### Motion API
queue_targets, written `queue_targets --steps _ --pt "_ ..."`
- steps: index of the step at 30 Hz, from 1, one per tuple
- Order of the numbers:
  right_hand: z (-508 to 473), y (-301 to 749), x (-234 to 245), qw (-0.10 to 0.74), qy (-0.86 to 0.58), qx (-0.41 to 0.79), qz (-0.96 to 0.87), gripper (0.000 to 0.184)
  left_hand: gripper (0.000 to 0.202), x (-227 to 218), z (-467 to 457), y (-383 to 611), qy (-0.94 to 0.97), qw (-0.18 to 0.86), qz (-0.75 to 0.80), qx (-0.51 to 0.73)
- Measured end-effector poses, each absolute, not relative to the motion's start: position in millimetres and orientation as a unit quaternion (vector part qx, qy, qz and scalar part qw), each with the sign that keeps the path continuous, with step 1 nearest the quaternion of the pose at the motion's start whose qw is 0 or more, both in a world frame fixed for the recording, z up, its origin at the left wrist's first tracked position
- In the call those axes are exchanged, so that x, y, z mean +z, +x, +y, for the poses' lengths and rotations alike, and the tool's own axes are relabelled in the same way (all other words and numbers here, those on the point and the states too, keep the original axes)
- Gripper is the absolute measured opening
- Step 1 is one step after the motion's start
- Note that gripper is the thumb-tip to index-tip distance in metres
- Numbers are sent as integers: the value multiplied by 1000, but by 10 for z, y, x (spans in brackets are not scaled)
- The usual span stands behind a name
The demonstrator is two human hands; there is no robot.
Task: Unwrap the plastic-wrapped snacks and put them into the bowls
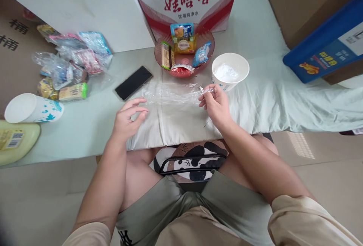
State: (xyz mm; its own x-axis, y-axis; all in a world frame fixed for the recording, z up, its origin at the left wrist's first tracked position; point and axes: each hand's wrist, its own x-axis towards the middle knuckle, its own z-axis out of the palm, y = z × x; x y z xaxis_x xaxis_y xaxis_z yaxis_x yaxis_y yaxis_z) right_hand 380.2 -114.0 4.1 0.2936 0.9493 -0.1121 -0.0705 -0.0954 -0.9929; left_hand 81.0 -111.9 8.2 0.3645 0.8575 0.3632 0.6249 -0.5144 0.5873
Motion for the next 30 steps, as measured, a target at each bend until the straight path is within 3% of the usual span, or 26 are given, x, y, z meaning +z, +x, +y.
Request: queue_targets --steps 3,6,8,12,15,16,20,22,25,30 --pt "-1144 3804 46 557 -578 470 -367 9 19 34 -1099 773 804 171 464 330" --pt "-1140 3812 39 564 -576 474 -354 9 46 -54 -1091 777 825 140 486 252" --pt "-1134 3819 29 567 -573 474 -354 9 53 -110 -1076 800 829 121 491 241" --pt "-1126 3838 15 571 -569 472 -356 10 32 -134 -1014 832 814 107 485 302" --pt "-1120 3855 18 573 -569 470 -355 9 23 -109 -994 826 813 158 463 316" --pt "-1118 3860 23 574 -571 467 -355 9 28 -105 -1003 826 815 172 459 311" --pt "-1112 3875 48 571 -583 446 -369 10 79 -86 -1100 868 818 150 467 301" --pt "-1110 3879 56 570 -586 437 -374 10 68 -43 -1155 908 819 125 468 306" --pt "-1105 3884 47 566 -589 427 -388 10 25 59 -1190 953 819 131 460 317" --pt "-1093 3870 29 562 -591 403 -415 11 37 135 -1156 919 776 262 441 367"
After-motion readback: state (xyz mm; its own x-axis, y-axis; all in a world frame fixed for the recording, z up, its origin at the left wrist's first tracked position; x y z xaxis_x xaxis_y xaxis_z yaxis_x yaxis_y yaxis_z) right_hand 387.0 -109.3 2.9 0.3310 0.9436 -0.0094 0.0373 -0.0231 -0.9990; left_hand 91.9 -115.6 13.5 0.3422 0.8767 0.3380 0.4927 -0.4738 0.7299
